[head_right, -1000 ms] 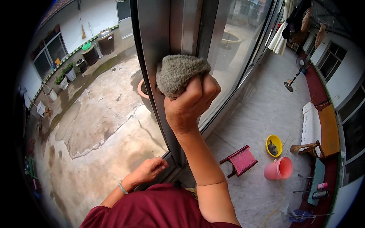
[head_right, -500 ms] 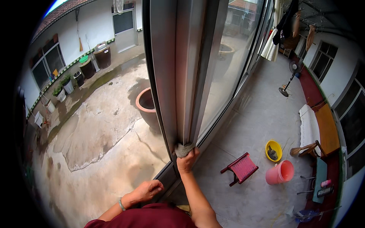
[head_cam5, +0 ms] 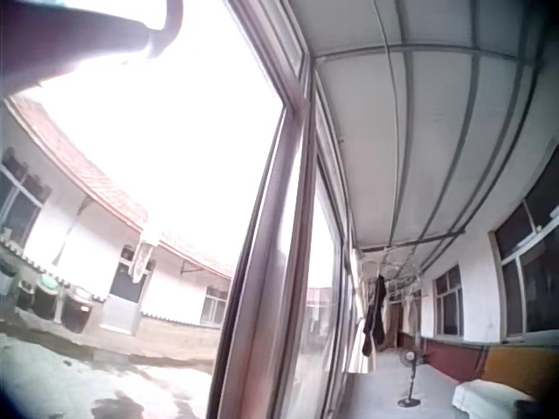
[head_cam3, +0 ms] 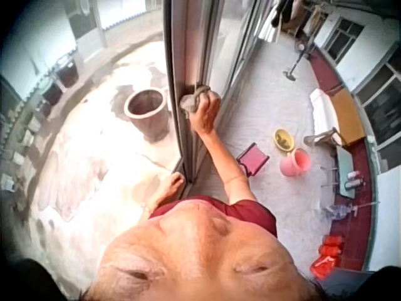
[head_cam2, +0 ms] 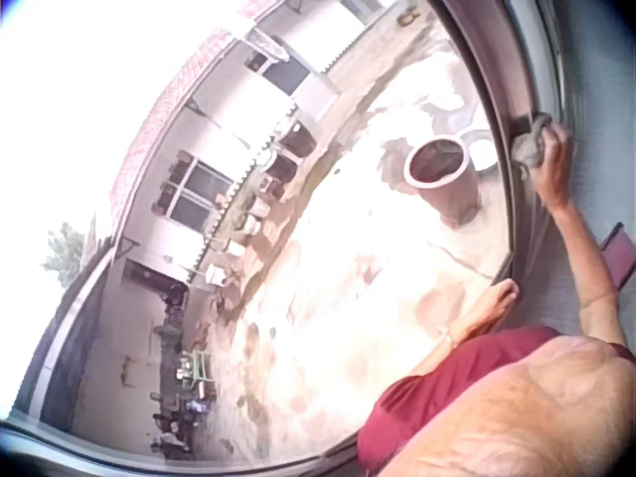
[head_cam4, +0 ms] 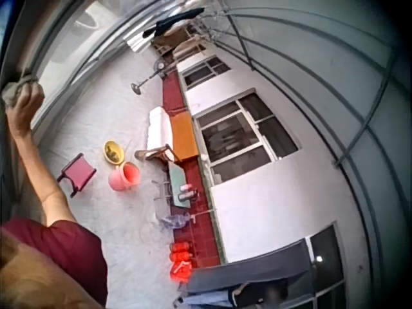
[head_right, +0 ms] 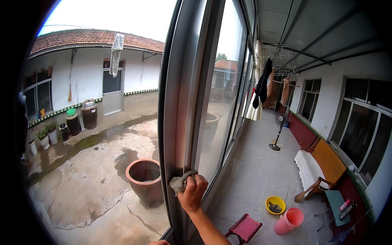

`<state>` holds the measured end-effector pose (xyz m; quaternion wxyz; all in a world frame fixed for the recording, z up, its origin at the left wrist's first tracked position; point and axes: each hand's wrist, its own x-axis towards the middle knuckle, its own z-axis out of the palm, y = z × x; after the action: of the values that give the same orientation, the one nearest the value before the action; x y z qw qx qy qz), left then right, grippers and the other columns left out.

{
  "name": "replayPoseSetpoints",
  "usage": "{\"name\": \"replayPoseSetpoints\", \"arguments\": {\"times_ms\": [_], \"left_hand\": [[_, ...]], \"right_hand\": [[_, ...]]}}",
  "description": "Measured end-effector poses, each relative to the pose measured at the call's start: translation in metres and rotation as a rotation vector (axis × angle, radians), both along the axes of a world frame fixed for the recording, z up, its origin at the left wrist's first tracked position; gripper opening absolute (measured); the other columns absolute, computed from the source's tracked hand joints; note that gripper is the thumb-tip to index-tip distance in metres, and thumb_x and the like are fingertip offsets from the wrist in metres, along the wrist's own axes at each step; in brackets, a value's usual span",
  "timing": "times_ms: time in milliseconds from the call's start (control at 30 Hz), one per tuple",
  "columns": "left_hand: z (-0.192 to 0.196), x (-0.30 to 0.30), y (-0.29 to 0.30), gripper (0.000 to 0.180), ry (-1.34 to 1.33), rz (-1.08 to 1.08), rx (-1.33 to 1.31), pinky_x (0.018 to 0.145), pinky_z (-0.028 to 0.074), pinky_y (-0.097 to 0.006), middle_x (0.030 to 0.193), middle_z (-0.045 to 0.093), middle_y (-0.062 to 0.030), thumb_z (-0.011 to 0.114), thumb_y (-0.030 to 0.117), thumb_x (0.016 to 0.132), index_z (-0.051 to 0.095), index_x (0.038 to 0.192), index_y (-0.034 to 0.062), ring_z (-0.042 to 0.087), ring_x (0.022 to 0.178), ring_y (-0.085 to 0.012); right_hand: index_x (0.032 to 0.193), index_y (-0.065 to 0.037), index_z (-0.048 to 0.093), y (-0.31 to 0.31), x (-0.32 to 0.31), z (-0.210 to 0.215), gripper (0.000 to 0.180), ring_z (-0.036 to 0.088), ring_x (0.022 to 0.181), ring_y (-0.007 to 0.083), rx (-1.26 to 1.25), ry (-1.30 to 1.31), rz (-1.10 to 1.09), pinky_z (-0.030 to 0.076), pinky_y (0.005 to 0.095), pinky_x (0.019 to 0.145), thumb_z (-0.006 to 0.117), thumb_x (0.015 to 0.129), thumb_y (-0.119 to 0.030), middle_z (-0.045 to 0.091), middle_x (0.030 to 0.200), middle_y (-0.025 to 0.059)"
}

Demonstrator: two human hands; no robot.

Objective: The person kneels on the floor and uses a cloth to wipe the metal frame of a large sliding window. They clean the bottom track, the vertical side frame, and the top edge of the frame, moving along the window to cover different sections.

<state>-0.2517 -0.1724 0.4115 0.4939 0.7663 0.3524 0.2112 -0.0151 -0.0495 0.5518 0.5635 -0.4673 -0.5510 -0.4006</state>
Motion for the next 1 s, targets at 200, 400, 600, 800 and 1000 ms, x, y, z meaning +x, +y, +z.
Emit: {"name": "replayPoseSetpoints", "arguments": {"times_ms": [200,400,600,800,1000], "left_hand": [[0.016,-0.002,-0.005,0.018,-0.045,0.117,-0.172,0.078,0.05,-0.042,0.088,0.066,-0.0163,0.057,0.024,0.098,0.063,0.099,0.0066,0.063,0.086,-0.0291],[-0.059,0.008,0.027,0.015,-0.032,0.113,-0.11,0.074,0.05,-0.041,0.093,0.066,-0.0142,0.059,0.019,0.096,0.062,0.103,0.0068,0.062,0.083,-0.0272],[-0.124,0.05,0.073,0.007,-0.274,0.037,-0.031,0.073,0.047,-0.034,0.086,0.059,-0.0071,0.06,0.008,0.094,0.058,0.101,0.0067,0.052,0.081,-0.0171],[-0.132,0.076,0.11,0.009,-0.259,0.119,0.038,0.074,0.047,-0.036,0.086,0.059,-0.0088,0.061,0.009,0.094,0.057,0.101,0.0059,0.054,0.082,-0.0191],[-0.031,0.082,0.123,0.013,-0.271,0.159,0.086,0.073,0.049,-0.038,0.087,0.063,-0.0119,0.061,0.014,0.095,0.059,0.105,0.0057,0.058,0.082,-0.0225]], "right_hand": [[0.12,-0.003,0.048,0.029,-0.004,0.18,0.061,0.05,0.103,0.0391,0.221,-0.1,0.03,0.041,0.0501,0.091,0.076,0.066,-0.001,0.048,0.113,0.0181],[0.11,-0.005,0.047,0.046,0.0,0.339,0.058,0.052,0.098,0.0367,0.37,-0.129,-0.041,0.046,0.047,0.085,0.083,0.065,-0.008,0.049,0.105,0.0156],[0.106,-0.002,0.048,0.057,0.006,0.46,0.051,0.059,0.097,0.0361,0.404,-0.095,-0.185,0.053,0.0471,0.081,0.081,0.071,-0.019,0.055,0.105,0.0206],[0.113,0.002,0.055,0.054,-0.004,0.554,0.046,0.062,0.106,0.0387,0.331,0.062,-0.142,0.055,0.0465,0.09,0.074,0.078,-0.022,0.059,0.113,0.025],[0.13,-0.005,0.052,0.052,-0.007,0.624,0.06,0.058,0.12,0.0379,0.268,0.091,-0.097,0.053,0.0451,0.098,0.072,0.078,-0.026,0.056,0.129,0.0221]]}}
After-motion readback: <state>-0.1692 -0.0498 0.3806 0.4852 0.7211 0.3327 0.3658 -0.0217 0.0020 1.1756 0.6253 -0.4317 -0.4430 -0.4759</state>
